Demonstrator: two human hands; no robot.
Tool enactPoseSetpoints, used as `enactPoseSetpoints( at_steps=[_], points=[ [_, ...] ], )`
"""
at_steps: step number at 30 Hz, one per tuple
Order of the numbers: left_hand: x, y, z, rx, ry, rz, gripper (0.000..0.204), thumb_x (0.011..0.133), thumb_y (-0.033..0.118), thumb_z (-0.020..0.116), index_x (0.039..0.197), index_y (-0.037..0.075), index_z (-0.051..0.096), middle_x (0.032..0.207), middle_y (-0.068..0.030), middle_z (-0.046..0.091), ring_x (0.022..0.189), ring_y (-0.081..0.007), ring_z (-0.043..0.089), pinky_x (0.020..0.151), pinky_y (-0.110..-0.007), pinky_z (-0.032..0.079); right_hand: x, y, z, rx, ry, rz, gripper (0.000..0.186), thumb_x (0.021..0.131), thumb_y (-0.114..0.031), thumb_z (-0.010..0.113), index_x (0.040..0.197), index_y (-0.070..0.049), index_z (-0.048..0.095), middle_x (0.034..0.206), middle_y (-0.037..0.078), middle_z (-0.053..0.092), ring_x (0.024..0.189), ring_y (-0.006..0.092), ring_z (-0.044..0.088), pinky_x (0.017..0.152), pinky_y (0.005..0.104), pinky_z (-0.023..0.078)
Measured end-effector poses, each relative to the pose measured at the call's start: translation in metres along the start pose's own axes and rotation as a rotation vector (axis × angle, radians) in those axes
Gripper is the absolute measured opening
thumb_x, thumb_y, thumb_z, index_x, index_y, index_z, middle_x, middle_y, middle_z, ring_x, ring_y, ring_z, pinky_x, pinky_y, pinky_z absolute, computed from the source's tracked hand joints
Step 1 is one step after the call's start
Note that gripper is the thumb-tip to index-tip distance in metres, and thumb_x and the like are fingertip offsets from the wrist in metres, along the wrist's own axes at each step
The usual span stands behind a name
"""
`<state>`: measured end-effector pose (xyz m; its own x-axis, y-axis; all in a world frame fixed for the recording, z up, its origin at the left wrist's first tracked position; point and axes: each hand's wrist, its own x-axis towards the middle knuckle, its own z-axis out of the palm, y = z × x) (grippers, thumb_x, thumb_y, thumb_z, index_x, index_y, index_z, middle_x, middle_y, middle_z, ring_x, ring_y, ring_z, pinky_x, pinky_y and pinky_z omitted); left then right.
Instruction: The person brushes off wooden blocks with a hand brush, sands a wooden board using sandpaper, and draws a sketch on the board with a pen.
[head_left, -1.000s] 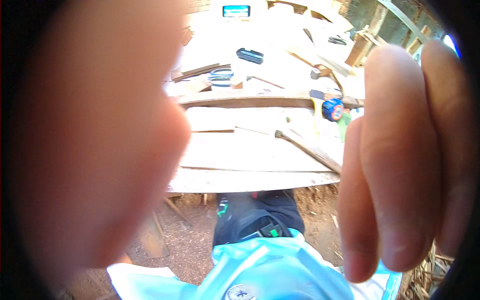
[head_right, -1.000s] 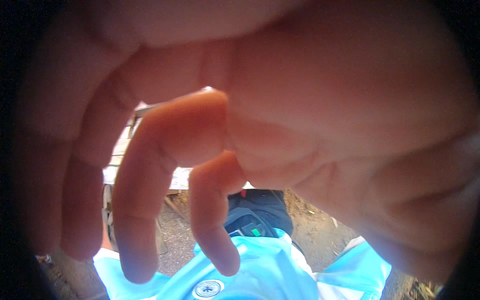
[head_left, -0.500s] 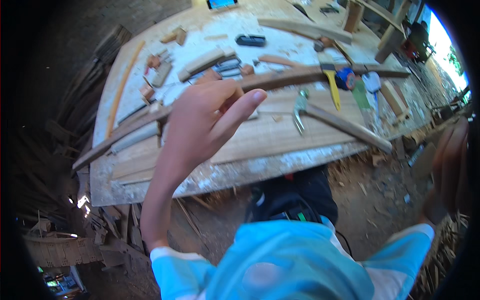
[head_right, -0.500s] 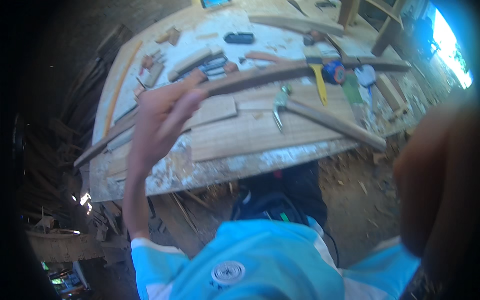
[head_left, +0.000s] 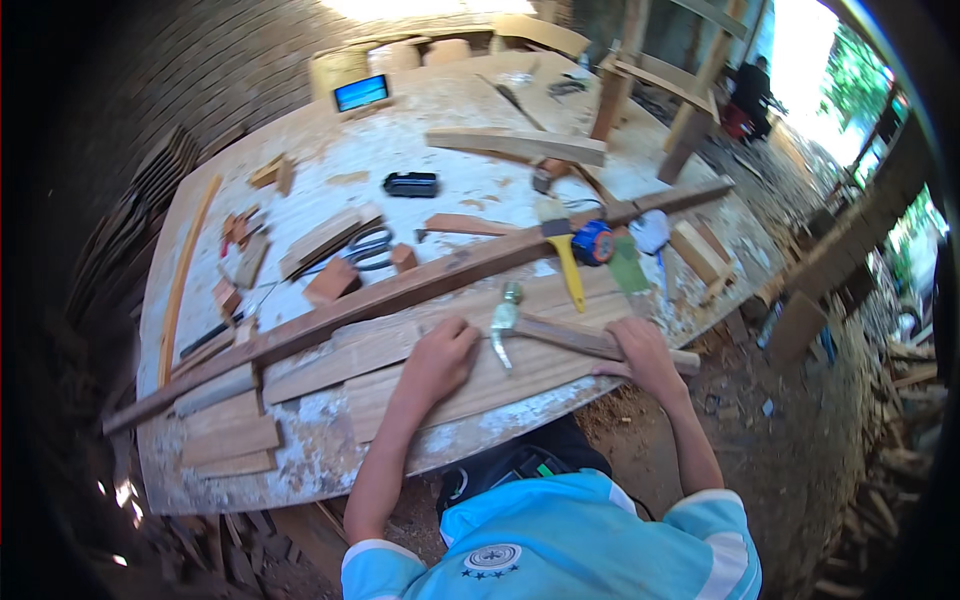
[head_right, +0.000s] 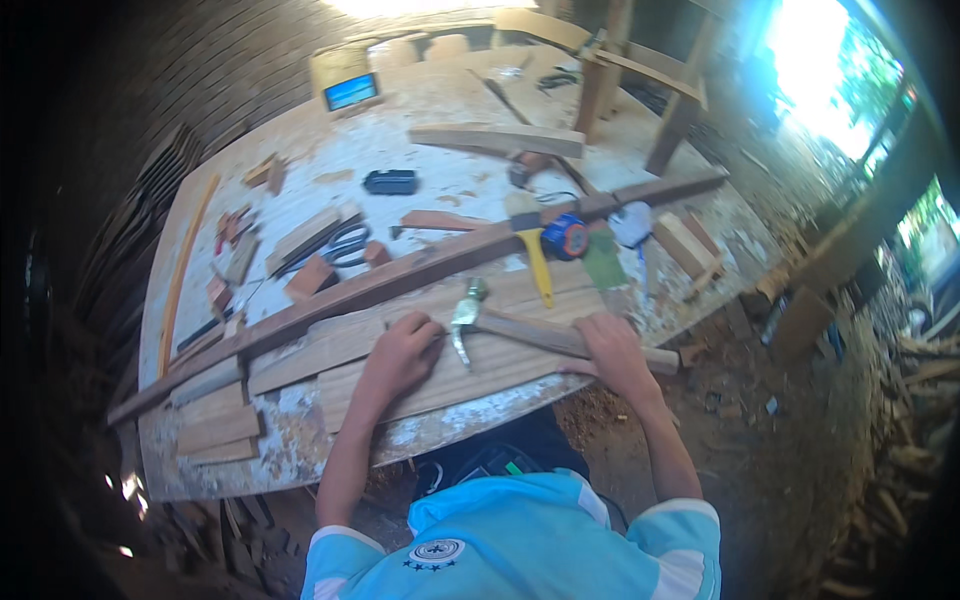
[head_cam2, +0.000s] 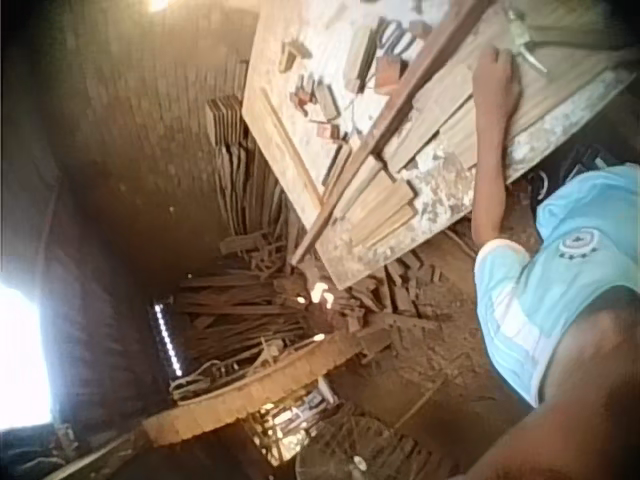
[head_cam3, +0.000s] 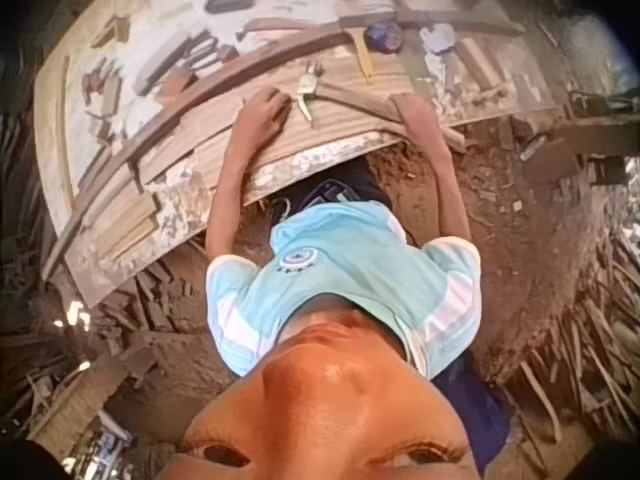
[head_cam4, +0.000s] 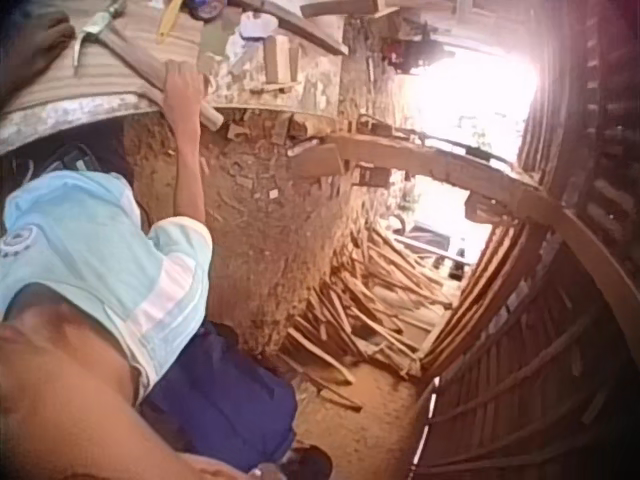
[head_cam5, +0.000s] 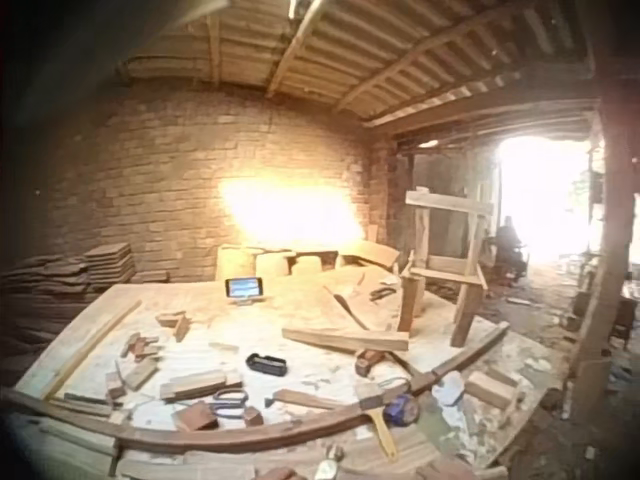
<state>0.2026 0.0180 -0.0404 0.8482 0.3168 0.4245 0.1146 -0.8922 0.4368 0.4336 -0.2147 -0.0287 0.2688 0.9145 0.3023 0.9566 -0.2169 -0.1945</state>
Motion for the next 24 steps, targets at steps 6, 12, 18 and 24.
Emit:
enactPoseSetpoints(
  at_steps=[6, 12, 18, 24],
  points=[
    [0.013, 0.009, -0.008, -0.054, -0.047, 0.01, 0.01, 0.078, 0.01, 0.066, 0.085, 0.004, 0.063, 0.086, -0.0119, 0.059, 0.079, -0.0289, 0.06, 0.068, -0.037, 0.05, -0.012, 0.009, -0.013, -0.271, 0.21, -0.117, 0.052, 0.063, -0.048, 0.075, 0.087, -0.006, 0.056, 0.074, 0.006, 0.052, 0.066, 0.021, 0.056, 0.058, 0.0331, 0.045],
    [0.011, 0.002, -0.003, -0.155, -0.001, -0.129, 0.014, 0.074, 0.01, 0.07, 0.085, 0.002, 0.065, 0.087, -0.0132, 0.059, 0.078, -0.028, 0.061, 0.068, -0.035, 0.051, -0.045, 0.059, -0.047, -0.357, 0.468, 0.194, 0.053, 0.058, -0.046, 0.08, 0.087, -0.007, 0.059, 0.076, 0.009, 0.058, 0.064, 0.0234, 0.06, 0.056, 0.0347, 0.046],
    [0.015, 0.001, -0.006, -0.095, 0.035, 0.049, 0.018, 0.069, 0.012, 0.069, 0.083, 0.002, 0.064, 0.088, -0.0133, 0.059, 0.08, -0.0301, 0.06, 0.069, -0.037, 0.05, -0.063, 0.197, -0.067, -0.261, 0.612, 0.93, 0.047, 0.076, -0.043, 0.071, 0.101, -0.004, 0.066, 0.087, 0.018, 0.067, 0.081, 0.0368, 0.064, 0.07, 0.0439, 0.049],
    [0.006, -0.005, -0.003, -0.145, 0.025, 0.076, 0.013, 0.068, 0.002, 0.068, 0.081, 0.005, 0.065, 0.086, -0.0119, 0.059, 0.079, -0.0282, 0.06, 0.068, -0.036, 0.05, -0.069, 0.297, -0.059, -0.182, 0.268, 1.371, 0.057, 0.071, -0.052, 0.07, 0.092, 0.001, 0.066, 0.091, 0.023, 0.066, 0.088, 0.0405, 0.063, 0.075, 0.047, 0.048]
  ],
)
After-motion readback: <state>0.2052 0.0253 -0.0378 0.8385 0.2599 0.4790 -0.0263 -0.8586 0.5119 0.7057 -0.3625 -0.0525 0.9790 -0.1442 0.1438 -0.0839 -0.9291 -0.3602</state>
